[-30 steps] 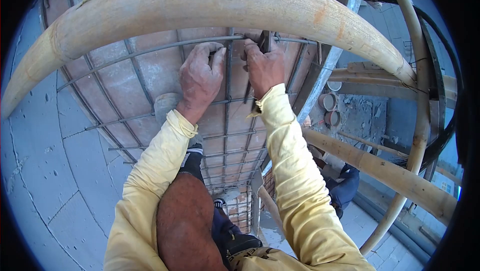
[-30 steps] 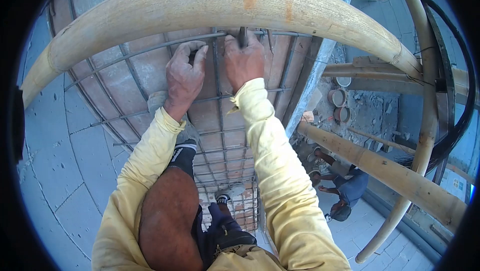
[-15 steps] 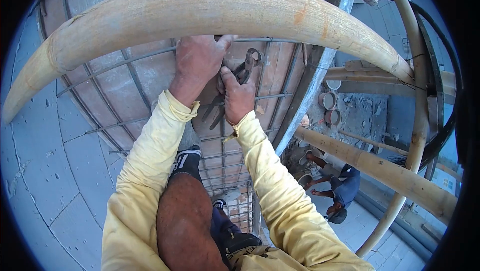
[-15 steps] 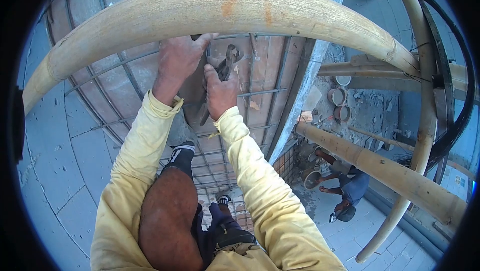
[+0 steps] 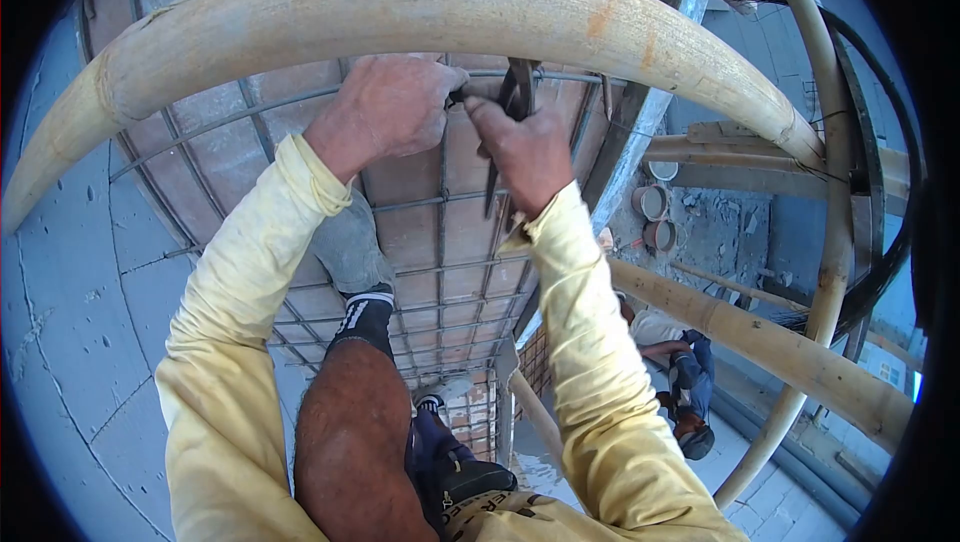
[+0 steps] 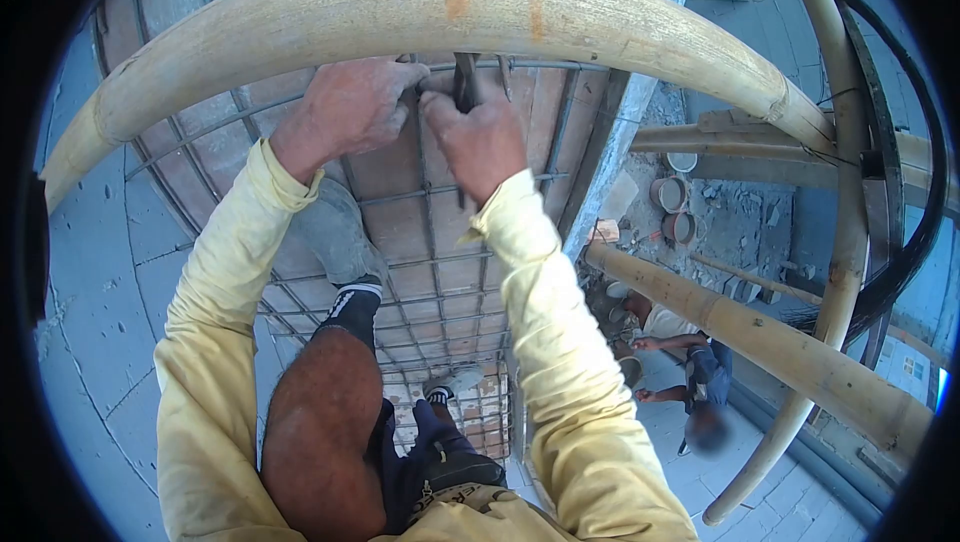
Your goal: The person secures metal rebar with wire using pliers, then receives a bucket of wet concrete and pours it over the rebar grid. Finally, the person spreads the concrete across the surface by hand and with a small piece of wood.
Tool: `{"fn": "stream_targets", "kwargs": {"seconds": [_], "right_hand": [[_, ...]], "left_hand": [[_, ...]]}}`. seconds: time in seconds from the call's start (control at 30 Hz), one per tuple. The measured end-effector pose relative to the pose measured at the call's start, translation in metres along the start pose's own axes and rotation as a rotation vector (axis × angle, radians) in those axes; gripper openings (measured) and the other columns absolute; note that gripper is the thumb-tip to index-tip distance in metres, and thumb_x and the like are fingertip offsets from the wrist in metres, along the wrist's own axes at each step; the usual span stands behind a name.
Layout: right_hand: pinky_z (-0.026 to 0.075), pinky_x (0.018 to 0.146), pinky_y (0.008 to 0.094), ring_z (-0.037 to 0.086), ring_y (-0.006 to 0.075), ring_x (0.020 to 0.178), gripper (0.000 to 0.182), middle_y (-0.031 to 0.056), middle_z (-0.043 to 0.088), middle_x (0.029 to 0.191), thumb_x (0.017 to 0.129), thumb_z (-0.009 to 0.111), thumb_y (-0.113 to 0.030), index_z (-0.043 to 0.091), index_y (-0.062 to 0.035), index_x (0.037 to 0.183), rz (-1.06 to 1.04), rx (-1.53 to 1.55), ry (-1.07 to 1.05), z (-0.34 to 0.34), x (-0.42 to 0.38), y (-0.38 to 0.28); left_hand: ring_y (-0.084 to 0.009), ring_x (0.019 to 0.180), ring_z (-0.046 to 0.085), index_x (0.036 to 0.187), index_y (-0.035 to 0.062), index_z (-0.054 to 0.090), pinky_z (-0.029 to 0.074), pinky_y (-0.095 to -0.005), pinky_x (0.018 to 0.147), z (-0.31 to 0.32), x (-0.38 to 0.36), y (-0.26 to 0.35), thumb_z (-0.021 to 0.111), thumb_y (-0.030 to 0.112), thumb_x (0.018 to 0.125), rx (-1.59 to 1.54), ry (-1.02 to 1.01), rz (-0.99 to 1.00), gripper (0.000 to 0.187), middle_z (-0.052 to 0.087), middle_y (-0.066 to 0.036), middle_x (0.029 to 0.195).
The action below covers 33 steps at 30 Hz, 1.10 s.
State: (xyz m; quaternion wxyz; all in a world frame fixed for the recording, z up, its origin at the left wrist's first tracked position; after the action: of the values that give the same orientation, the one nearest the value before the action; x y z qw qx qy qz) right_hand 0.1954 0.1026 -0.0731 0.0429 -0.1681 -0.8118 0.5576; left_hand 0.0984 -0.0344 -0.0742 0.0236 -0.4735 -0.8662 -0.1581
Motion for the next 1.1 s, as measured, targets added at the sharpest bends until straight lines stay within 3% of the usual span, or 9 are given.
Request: {"fn": "stream_targets", "kwargs": {"seconds": [0.07,0.17,0.23,0.43,0.57,0.8,0.9,1.03,1.1], "right_hand": [[0.051,0.072,0.0374,0.065,0.0306,0.074,0.02,0.013,0.07,0.084,0.084,0.064,-0.017,0.07,-0.0044,0.098,-0.271,-0.168,-0.032,-0.013,0.014,0.002],[0.049,0.073,0.0371,0.063,0.0253,0.076,0.021,0.012,0.069,0.089,0.084,0.065,-0.017,0.069,-0.0027,0.099,-0.334,-0.224,-0.082,-0.02,0.029,0.007],[0.048,0.057,0.0266,0.056,0.01,0.058,0.021,0.0038,0.065,0.075,0.089,0.066,-0.019,0.07,-0.0008,0.099,-0.282,-0.122,-0.052,-0.022,0.034,0.006],[0.047,0.057,0.0271,0.056,0.0113,0.058,0.024,0.0038,0.062,0.069,0.087,0.068,-0.021,0.069,0.0002,0.098,-0.31,-0.184,-0.051,-0.029,0.038,0.015],[0.049,0.079,0.0398,0.065,0.0366,0.083,0.03,0.0222,0.069,0.092,0.085,0.065,-0.021,0.065,0.0029,0.103,-0.218,-0.182,-0.057,-0.03,0.036,0.013],[0.048,0.071,0.0355,0.061,0.0214,0.072,0.021,0.0124,0.068,0.079,0.089,0.063,-0.019,0.066,0.0003,0.096,0.093,0.154,0.127,0.014,0.006,0.064],[0.046,0.052,0.0262,0.055,0.0103,0.059,0.026,0.0015,0.059,0.071,0.093,0.063,-0.026,0.066,-0.0028,0.104,0.198,0.321,0.157,0.034,-0.011,0.072],[0.046,0.053,0.0263,0.056,0.0106,0.061,0.033,0.0025,0.059,0.079,0.094,0.063,-0.025,0.059,-0.0025,0.117,0.341,0.35,0.119,-0.001,-0.05,0.088],[0.048,0.056,0.0275,0.058,0.0129,0.065,0.037,0.0049,0.06,0.082,0.092,0.062,-0.019,0.054,-0.0006,0.123,0.317,0.117,0.064,-0.019,-0.091,0.122]], "left_hand": [[-0.034,0.085,0.067,0.096,0.0076,0.069,0.054,-0.0439,0.075,0.0,0.005,0.0,0.067,0.021,0.074,-0.03,0.0,0.013,0.026,0.068,-0.016,0.088],[-0.0343,0.085,0.067,0.095,0.008,0.07,0.054,-0.044,0.074,0.001,0.012,-0.001,0.069,0.026,0.074,-0.075,-0.005,0.006,0.027,0.069,-0.016,0.087],[-0.0349,0.084,0.067,0.096,0.0092,0.071,0.054,-0.0439,0.074,0.015,0.011,-0.001,0.069,0.026,0.075,-0.038,0.072,-0.012,0.027,0.068,-0.016,0.088],[-0.0323,0.086,0.066,0.108,0.0135,0.066,0.053,-0.0416,0.076,0.019,0.0,0.002,0.074,0.026,0.076,-0.033,0.126,-0.113,0.035,0.068,-0.011,0.091],[-0.0323,0.087,0.067,0.114,0.0113,0.062,0.054,-0.0411,0.078,0.017,-0.002,-0.007,0.074,0.022,0.077,-0.045,0.241,0.02,0.04,0.068,-0.012,0.096],[-0.0302,0.093,0.065,0.116,0.0087,0.061,0.052,-0.0393,0.082,-0.007,0.013,-0.044,0.076,0.03,0.077,0.067,0.225,0.345,0.046,0.068,-0.01,0.102],[-0.0296,0.093,0.065,0.116,0.0088,0.062,0.051,-0.0383,0.082,-0.012,0.008,-0.039,0.076,0.034,0.077,0.106,0.204,0.305,0.049,0.068,-0.008,0.101],[-0.0329,0.097,0.064,0.114,0.0083,0.06,0.051,-0.0399,0.084,-0.02,-0.009,-0.034,0.074,0.023,0.079,-0.021,0.164,0.15,0.04,0.067,-0.014,0.106],[-0.0307,0.097,0.065,0.116,0.0084,0.061,0.051,-0.0391,0.085,-0.012,-0.018,-0.038,0.073,0.025,0.081,-0.155,0.14,0.108,0.041,0.067,-0.012,0.108]]}}
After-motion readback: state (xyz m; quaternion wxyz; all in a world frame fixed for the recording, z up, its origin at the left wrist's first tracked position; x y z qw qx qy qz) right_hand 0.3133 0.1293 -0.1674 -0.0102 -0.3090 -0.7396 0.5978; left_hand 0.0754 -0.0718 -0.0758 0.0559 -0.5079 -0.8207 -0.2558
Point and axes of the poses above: each hand's wrist, its own x-axis towards the middle knuckle, its own z-axis out of the palm, y = z × x, the point moved 2 cm from there along x, towards the middle knuckle
